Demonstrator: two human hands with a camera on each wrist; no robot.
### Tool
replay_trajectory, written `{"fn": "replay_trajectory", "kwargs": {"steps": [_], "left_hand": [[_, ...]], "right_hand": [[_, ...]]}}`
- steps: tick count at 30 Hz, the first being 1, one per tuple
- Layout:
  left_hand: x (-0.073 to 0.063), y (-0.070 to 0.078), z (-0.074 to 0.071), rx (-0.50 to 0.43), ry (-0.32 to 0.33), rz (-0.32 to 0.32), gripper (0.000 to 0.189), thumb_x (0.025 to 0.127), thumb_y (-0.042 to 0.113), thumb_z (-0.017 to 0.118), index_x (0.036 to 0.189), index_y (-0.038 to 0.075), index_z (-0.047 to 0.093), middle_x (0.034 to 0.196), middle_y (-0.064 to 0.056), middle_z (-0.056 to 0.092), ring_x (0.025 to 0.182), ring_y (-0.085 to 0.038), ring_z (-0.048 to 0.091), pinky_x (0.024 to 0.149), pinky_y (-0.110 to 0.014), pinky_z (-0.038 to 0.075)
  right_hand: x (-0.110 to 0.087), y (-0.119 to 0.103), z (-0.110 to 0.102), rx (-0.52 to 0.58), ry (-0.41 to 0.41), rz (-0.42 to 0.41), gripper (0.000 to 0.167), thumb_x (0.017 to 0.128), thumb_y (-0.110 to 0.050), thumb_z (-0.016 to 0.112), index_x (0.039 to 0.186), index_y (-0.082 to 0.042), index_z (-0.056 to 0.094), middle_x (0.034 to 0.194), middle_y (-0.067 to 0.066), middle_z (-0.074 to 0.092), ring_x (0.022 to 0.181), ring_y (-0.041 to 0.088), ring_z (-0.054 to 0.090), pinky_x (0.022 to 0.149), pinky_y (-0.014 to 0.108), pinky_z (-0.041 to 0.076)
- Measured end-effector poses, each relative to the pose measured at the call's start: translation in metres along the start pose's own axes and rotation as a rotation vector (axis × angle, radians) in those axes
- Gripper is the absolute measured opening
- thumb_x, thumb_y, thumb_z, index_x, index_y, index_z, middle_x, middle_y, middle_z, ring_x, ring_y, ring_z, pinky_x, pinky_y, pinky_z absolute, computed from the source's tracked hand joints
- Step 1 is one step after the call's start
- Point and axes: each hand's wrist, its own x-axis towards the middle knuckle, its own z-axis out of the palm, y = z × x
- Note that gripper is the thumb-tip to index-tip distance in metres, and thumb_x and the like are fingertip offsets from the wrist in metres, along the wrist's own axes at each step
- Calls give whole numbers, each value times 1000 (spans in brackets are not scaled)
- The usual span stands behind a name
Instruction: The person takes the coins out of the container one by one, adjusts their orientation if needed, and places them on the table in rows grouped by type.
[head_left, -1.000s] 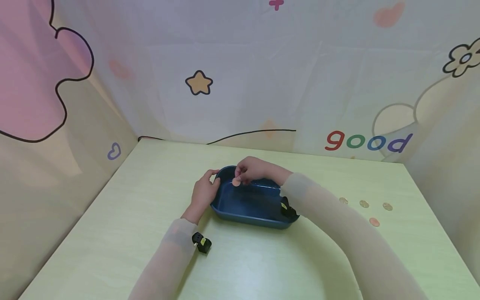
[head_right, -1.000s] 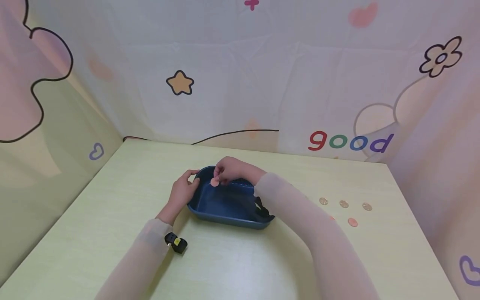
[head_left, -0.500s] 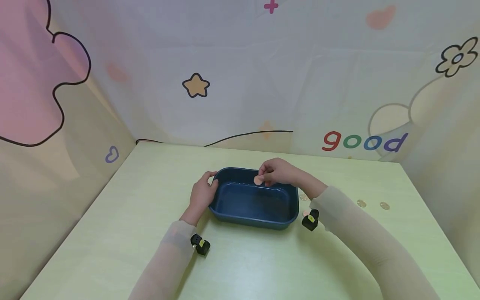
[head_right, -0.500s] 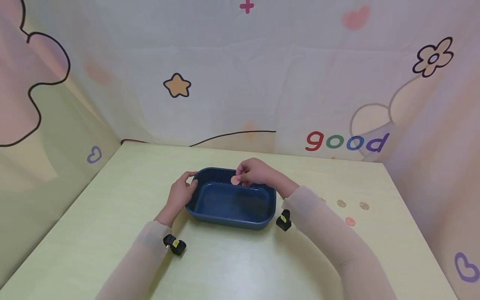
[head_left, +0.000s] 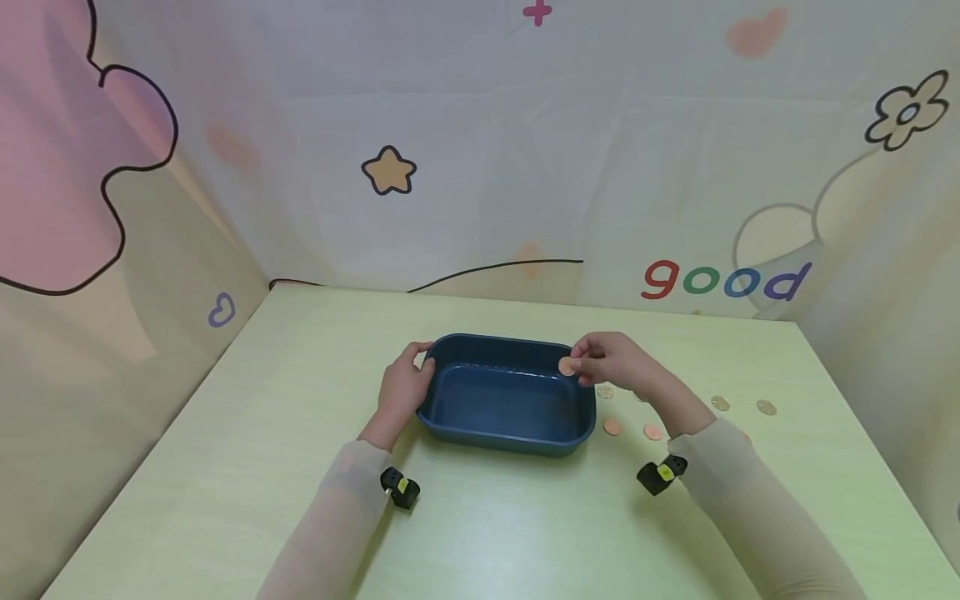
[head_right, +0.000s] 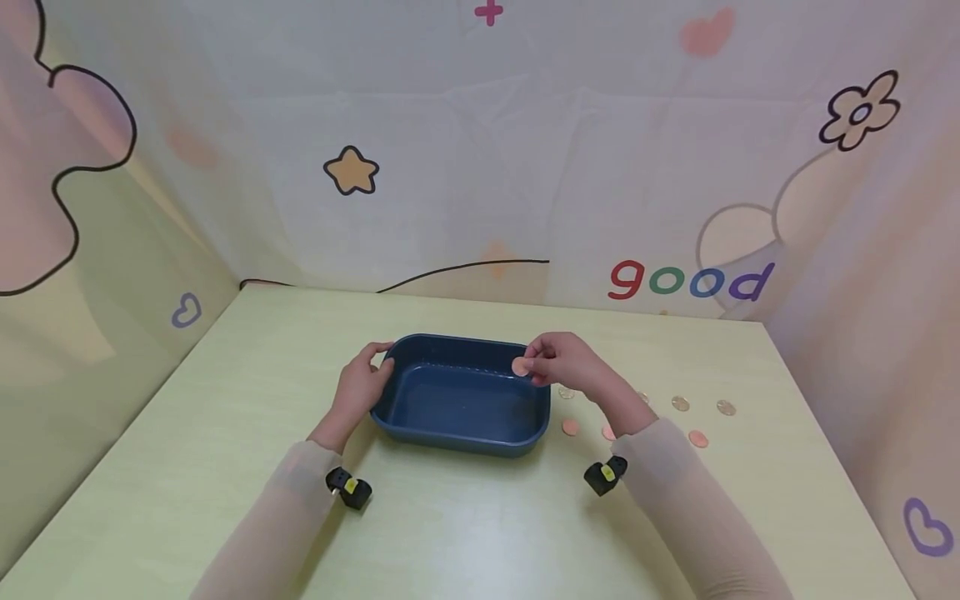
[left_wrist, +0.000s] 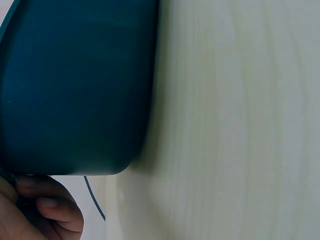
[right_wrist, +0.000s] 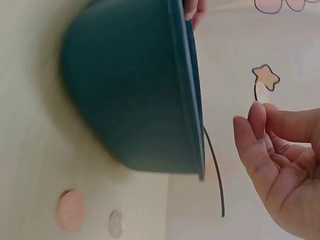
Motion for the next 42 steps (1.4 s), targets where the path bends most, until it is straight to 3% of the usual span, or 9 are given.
{"fn": "replay_trajectory", "kwargs": {"steps": [6, 12, 24, 33, 42], "left_hand": [[0, 0, 0, -4, -1, 0, 39, 103, 18, 54, 140, 8, 61, 56, 5, 37, 52, -11, 36, 53, -25, 29], [-1, -1, 0, -8, 1, -10, 39, 103, 18, 54, 140, 8, 61, 56, 5, 37, 51, -11, 36, 53, -24, 29], [-3, -2, -2, -14, -11, -11, 39, 103, 18, 53, 140, 7, 60, 54, 5, 36, 49, -10, 35, 51, -24, 28], [-2, -1, -2, 7, -7, -6, 39, 103, 18, 54, 140, 7, 60, 55, 5, 37, 51, -11, 36, 53, -25, 28], [-3, 2, -3, 8, -13, -12, 39, 103, 19, 54, 140, 8, 60, 56, 5, 37, 52, -12, 36, 54, -25, 29]], "right_hand": [[-22, 18, -5, 52, 30, -7, 23, 103, -15, 61, 111, 7, 60, 96, 14, 70, 80, 14, 65, 86, 34, 60], [-44, 40, -15, 33, 93, 22, 30, 102, -23, 64, 112, 5, 62, 98, 9, 71, 81, 13, 64, 81, 23, 57], [-81, 89, -46, 10, 190, 108, 28, 106, -14, 54, 117, 11, 58, 102, 9, 68, 80, 6, 65, 76, 17, 56], [-100, 130, -72, -66, 279, 221, 32, 106, -10, 51, 117, 19, 54, 98, 19, 67, 74, 5, 61, 68, 18, 57], [-120, 158, -96, -20, 258, 280, 37, 107, -11, 50, 122, 23, 49, 91, 1, 66, 74, 2, 61, 71, 18, 58]]}}
